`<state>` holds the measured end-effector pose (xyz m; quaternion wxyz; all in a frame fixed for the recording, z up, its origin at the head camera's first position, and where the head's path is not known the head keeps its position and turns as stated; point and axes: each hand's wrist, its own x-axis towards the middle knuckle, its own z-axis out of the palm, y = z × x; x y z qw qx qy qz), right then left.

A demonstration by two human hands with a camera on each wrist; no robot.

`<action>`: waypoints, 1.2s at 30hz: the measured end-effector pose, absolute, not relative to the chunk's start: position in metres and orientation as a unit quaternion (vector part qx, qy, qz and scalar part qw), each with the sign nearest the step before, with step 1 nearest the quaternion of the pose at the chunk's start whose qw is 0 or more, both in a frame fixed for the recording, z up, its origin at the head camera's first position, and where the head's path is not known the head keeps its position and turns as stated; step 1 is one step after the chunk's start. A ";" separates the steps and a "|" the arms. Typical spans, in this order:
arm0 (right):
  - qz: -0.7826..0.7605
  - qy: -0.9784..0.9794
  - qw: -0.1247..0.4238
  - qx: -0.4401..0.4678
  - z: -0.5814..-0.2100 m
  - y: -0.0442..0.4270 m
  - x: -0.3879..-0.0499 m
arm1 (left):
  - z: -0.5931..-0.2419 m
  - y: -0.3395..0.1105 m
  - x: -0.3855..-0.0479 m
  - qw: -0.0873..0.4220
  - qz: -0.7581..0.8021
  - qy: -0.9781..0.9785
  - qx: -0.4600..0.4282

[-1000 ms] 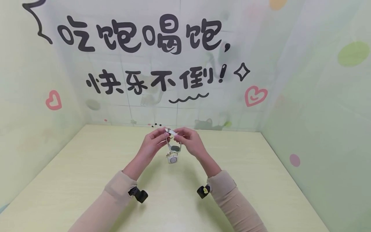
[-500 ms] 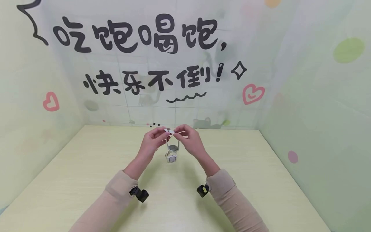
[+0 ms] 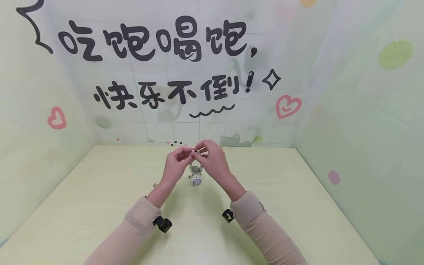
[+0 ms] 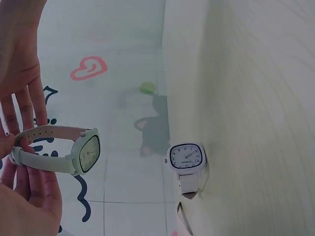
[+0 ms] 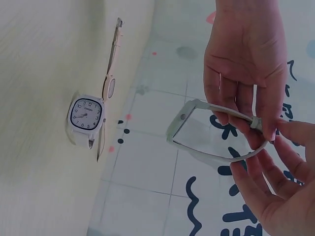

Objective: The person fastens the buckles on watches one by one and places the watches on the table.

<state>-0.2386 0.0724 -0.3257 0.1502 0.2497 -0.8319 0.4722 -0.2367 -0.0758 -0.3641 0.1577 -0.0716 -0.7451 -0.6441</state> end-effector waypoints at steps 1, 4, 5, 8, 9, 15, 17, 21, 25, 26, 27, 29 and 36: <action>0.467 -0.835 0.153 0.249 -0.326 0.072 -0.239 | -0.365 -0.076 -0.237 0.159 -0.640 -0.748 -0.073; 0.448 -0.845 0.160 0.244 -0.326 0.071 -0.239 | -0.365 -0.075 -0.236 0.166 -0.631 -0.754 -0.078; 0.443 -0.848 0.162 0.243 -0.326 0.071 -0.240 | -0.365 -0.075 -0.235 0.168 -0.628 -0.756 -0.080; 0.427 -0.856 0.168 0.236 -0.327 0.071 -0.239 | -0.365 -0.074 -0.234 0.175 -0.617 -0.762 -0.084; 0.425 -0.858 0.169 0.234 -0.327 0.071 -0.239 | -0.365 -0.074 -0.233 0.178 -0.614 -0.764 -0.085; 0.417 -0.862 0.183 0.224 -0.328 0.069 -0.236 | -0.365 -0.073 -0.231 0.184 -0.600 -0.773 -0.088; 0.419 -0.860 0.189 0.222 -0.328 0.068 -0.235 | -0.365 -0.072 -0.230 0.179 -0.601 -0.774 -0.091; 0.426 -0.856 0.198 0.218 -0.328 0.068 -0.234 | -0.365 -0.071 -0.230 0.170 -0.599 -0.777 -0.097; 0.433 -0.851 0.205 0.215 -0.329 0.069 -0.236 | -0.368 -0.070 -0.233 0.167 -0.583 -0.789 -0.097; 0.437 -0.849 0.206 0.215 -0.329 0.069 -0.236 | -0.368 -0.070 -0.233 0.166 -0.578 -0.793 -0.097; 0.442 -0.845 0.207 0.217 -0.329 0.070 -0.236 | -0.368 -0.070 -0.233 0.165 -0.574 -0.797 -0.096; 0.456 -0.836 0.209 0.220 -0.329 0.070 -0.236 | -0.369 -0.070 -0.233 0.161 -0.565 -0.804 -0.094; 0.490 -0.811 0.226 0.225 -0.328 0.075 -0.234 | -0.368 -0.071 -0.229 0.142 -0.543 -0.824 -0.083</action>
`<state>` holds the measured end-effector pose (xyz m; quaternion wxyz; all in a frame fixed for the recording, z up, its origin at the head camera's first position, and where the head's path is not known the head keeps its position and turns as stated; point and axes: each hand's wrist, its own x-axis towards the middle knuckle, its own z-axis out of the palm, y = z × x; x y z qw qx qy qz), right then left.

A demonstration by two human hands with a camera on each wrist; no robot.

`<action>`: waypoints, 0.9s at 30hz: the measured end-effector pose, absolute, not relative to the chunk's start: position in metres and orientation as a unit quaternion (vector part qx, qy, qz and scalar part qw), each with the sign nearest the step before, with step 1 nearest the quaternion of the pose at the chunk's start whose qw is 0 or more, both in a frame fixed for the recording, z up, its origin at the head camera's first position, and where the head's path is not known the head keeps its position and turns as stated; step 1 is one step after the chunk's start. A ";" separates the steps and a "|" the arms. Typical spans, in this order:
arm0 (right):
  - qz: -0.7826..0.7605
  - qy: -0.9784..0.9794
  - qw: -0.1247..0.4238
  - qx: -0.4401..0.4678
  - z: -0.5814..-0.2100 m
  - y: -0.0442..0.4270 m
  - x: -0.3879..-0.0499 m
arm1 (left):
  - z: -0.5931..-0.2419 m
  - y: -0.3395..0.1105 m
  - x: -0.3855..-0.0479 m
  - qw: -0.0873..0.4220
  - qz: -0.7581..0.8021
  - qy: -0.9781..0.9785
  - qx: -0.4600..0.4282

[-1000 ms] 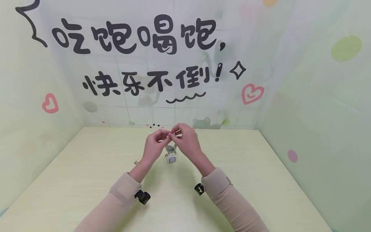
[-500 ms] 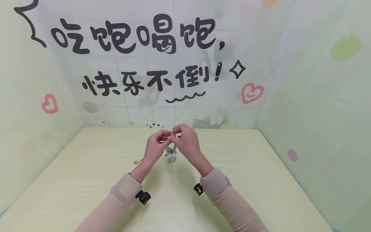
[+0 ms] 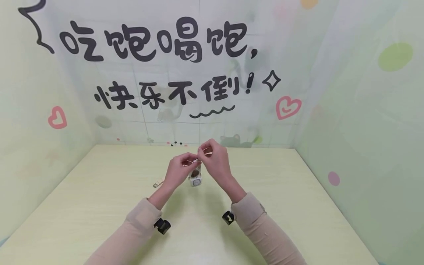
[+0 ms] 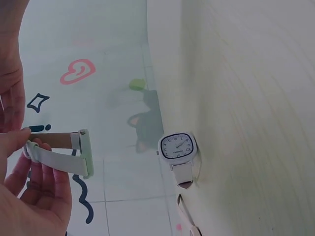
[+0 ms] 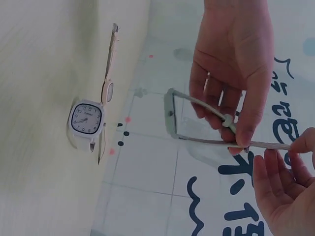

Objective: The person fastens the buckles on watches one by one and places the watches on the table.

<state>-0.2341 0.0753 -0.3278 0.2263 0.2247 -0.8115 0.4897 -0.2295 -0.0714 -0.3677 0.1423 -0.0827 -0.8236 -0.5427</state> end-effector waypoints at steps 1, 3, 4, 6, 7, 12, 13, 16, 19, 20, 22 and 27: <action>0.484 -0.814 0.228 0.225 -0.329 0.076 -0.234 | -0.367 -0.072 -0.229 0.145 -0.540 -0.825 -0.082; 0.463 -0.827 0.224 0.228 -0.331 0.077 -0.235 | -0.365 -0.072 -0.228 0.154 -0.532 -0.829 -0.085; 0.451 -0.833 0.222 0.231 -0.332 0.077 -0.235 | -0.365 -0.073 -0.228 0.158 -0.527 -0.831 -0.086; 0.432 -0.844 0.216 0.236 -0.334 0.078 -0.236 | -0.365 -0.073 -0.228 0.165 -0.516 -0.836 -0.092; 0.425 -0.847 0.212 0.237 -0.335 0.078 -0.236 | -0.364 -0.073 -0.228 0.163 -0.514 -0.837 -0.092; 0.429 -0.850 0.205 0.226 -0.339 0.080 -0.237 | -0.365 -0.074 -0.228 0.159 -0.488 -0.853 -0.089; 0.434 -0.848 0.204 0.224 -0.339 0.080 -0.237 | -0.365 -0.074 -0.228 0.156 -0.486 -0.855 -0.086; 0.451 -0.840 0.202 0.224 -0.340 0.081 -0.237 | -0.366 -0.075 -0.229 0.154 -0.479 -0.860 -0.088; 0.472 -0.830 0.194 0.225 -0.341 0.081 -0.237 | -0.368 -0.077 -0.231 0.134 -0.513 -0.843 -0.091; 0.480 -0.827 0.188 0.226 -0.341 0.082 -0.238 | -0.368 -0.078 -0.231 0.123 -0.533 -0.832 -0.091; 0.495 -0.820 0.177 0.225 -0.341 0.082 -0.239 | -0.368 -0.081 -0.233 0.098 -0.580 -0.804 -0.088; 0.532 -0.801 0.157 0.224 -0.340 0.083 -0.239 | -0.367 -0.085 -0.236 0.058 -0.644 -0.759 -0.075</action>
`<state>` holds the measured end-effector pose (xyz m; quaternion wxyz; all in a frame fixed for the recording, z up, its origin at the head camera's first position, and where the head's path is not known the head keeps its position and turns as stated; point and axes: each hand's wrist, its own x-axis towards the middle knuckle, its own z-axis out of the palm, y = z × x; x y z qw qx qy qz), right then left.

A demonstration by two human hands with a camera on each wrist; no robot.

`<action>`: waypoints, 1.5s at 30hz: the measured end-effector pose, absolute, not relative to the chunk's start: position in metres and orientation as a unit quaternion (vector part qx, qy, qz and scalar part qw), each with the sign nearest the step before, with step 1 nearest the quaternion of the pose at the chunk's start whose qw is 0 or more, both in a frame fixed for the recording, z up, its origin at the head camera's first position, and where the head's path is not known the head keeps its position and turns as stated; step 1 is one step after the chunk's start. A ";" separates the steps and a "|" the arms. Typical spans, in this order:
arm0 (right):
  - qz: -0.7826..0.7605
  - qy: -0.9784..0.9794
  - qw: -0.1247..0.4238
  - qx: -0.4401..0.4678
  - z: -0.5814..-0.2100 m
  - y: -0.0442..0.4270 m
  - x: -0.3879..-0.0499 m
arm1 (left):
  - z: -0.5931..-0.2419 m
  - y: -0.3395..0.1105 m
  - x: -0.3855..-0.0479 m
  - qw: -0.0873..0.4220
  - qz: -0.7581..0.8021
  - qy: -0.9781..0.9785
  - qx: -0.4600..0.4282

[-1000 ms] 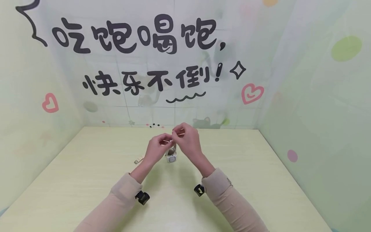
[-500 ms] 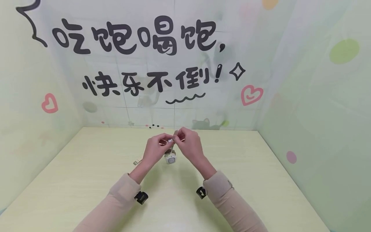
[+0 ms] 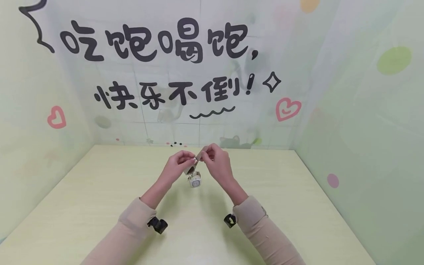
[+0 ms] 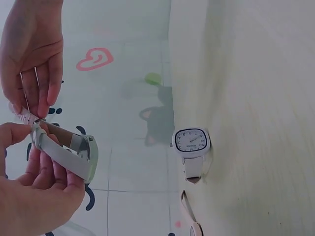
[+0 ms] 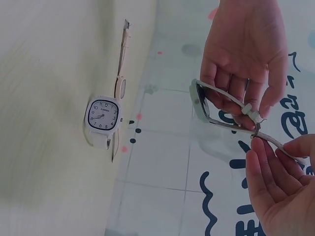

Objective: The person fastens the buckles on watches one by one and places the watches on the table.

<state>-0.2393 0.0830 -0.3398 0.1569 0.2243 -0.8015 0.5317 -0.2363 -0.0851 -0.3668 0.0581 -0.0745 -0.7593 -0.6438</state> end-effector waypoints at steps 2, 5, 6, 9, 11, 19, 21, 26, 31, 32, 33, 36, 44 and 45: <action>0.542 -0.796 0.151 0.225 -0.339 0.083 -0.239 | -0.366 -0.085 -0.237 0.059 -0.645 -0.759 -0.073; 0.550 -0.792 0.145 0.221 -0.339 0.082 -0.239 | -0.366 -0.085 -0.237 0.069 -0.640 -0.762 -0.070; 0.552 -0.792 0.143 0.218 -0.339 0.082 -0.239 | -0.366 -0.085 -0.237 0.072 -0.639 -0.763 -0.070; 0.558 -0.789 0.141 0.215 -0.339 0.080 -0.238 | -0.365 -0.085 -0.235 0.081 -0.630 -0.770 -0.064; 0.561 -0.788 0.140 0.213 -0.340 0.080 -0.237 | -0.364 -0.085 -0.234 0.084 -0.622 -0.776 -0.059; 0.567 -0.787 0.126 0.208 -0.344 0.078 -0.237 | -0.366 -0.085 -0.233 0.086 -0.616 -0.782 -0.043; 0.567 -0.786 0.125 0.211 -0.344 0.078 -0.237 | -0.366 -0.085 -0.233 0.088 -0.617 -0.781 -0.042; 0.540 -0.797 0.148 0.228 -0.344 0.078 -0.236 | -0.367 -0.084 -0.235 0.099 -0.603 -0.791 -0.043; 0.486 -0.816 0.190 0.249 -0.346 0.075 -0.234 | -0.365 -0.083 -0.236 0.110 -0.586 -0.801 -0.039; 0.477 -0.819 0.197 0.251 -0.346 0.074 -0.234 | -0.365 -0.083 -0.236 0.114 -0.585 -0.802 -0.038; 0.469 -0.823 0.201 0.251 -0.347 0.073 -0.234 | -0.364 -0.083 -0.235 0.115 -0.585 -0.802 -0.036; 0.454 -0.830 0.204 0.252 -0.349 0.071 -0.232 | -0.363 -0.084 -0.234 0.116 -0.586 -0.802 -0.031; 0.486 -0.817 0.191 0.246 -0.351 0.073 -0.233 | -0.359 -0.083 -0.231 0.111 -0.588 -0.800 -0.048; 0.495 -0.813 0.189 0.243 -0.351 0.074 -0.234 | -0.358 -0.083 -0.231 0.112 -0.587 -0.800 -0.056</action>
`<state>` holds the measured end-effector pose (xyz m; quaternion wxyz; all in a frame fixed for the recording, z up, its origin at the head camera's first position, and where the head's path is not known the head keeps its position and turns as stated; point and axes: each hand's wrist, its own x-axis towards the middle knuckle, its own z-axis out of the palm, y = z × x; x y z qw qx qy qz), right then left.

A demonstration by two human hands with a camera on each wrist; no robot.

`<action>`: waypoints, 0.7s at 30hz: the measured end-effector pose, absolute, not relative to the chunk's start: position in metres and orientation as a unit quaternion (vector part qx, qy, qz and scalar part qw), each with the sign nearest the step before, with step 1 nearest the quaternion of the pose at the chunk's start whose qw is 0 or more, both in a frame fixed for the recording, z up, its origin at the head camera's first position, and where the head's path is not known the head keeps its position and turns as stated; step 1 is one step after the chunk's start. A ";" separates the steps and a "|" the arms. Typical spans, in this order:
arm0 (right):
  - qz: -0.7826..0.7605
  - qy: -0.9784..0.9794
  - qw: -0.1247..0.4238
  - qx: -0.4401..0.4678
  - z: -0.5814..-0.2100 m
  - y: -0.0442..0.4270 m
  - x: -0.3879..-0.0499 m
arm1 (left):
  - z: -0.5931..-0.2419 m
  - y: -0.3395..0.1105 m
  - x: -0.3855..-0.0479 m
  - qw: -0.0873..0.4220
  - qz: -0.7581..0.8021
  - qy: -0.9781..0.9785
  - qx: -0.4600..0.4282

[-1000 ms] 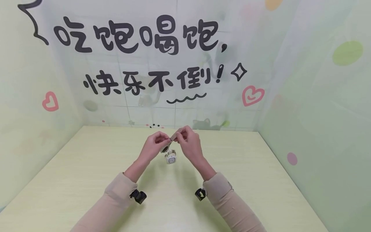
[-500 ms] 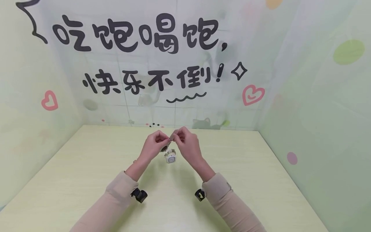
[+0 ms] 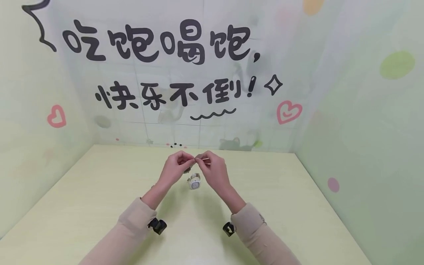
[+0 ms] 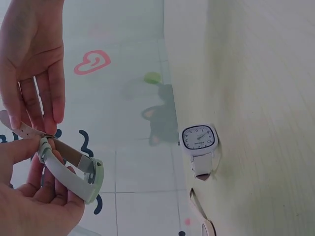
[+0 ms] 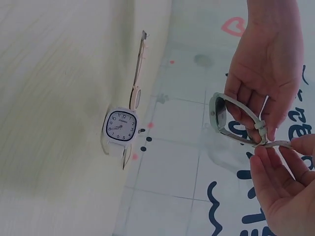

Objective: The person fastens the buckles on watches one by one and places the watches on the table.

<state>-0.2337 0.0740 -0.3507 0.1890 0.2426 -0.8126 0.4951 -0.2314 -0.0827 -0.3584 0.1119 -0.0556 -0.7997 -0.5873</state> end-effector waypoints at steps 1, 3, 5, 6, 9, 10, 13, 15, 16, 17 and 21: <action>0.505 -0.808 0.186 0.239 -0.350 0.075 -0.234 | -0.358 -0.082 -0.231 0.112 -0.586 -0.800 -0.063; 0.528 -0.798 0.173 0.231 -0.350 0.077 -0.234 | -0.359 -0.082 -0.230 0.110 -0.580 -0.803 -0.076; 0.551 -0.786 0.161 0.227 -0.349 0.079 -0.234 | -0.359 -0.083 -0.229 0.106 -0.577 -0.805 -0.089; 0.560 -0.781 0.157 0.227 -0.349 0.080 -0.234 | -0.360 -0.083 -0.229 0.104 -0.575 -0.806 -0.093; 0.580 -0.764 0.159 0.236 -0.348 0.082 -0.235 | -0.359 -0.085 -0.227 0.098 -0.579 -0.802 -0.108; 0.584 -0.757 0.165 0.241 -0.347 0.082 -0.235 | -0.357 -0.086 -0.228 0.095 -0.586 -0.797 -0.114; 0.601 -0.735 0.178 0.259 -0.343 0.083 -0.238 | -0.354 -0.088 -0.228 0.085 -0.598 -0.787 -0.127; 0.618 -0.717 0.180 0.266 -0.341 0.083 -0.239 | -0.353 -0.089 -0.228 0.077 -0.605 -0.782 -0.131; 0.626 -0.709 0.181 0.268 -0.341 0.083 -0.239 | -0.354 -0.090 -0.228 0.074 -0.609 -0.778 -0.134; 0.635 -0.701 0.183 0.268 -0.341 0.083 -0.240 | -0.355 -0.090 -0.228 0.071 -0.614 -0.774 -0.136; 0.649 -0.686 0.194 0.264 -0.342 0.081 -0.239 | -0.358 -0.093 -0.228 0.047 -0.643 -0.753 -0.131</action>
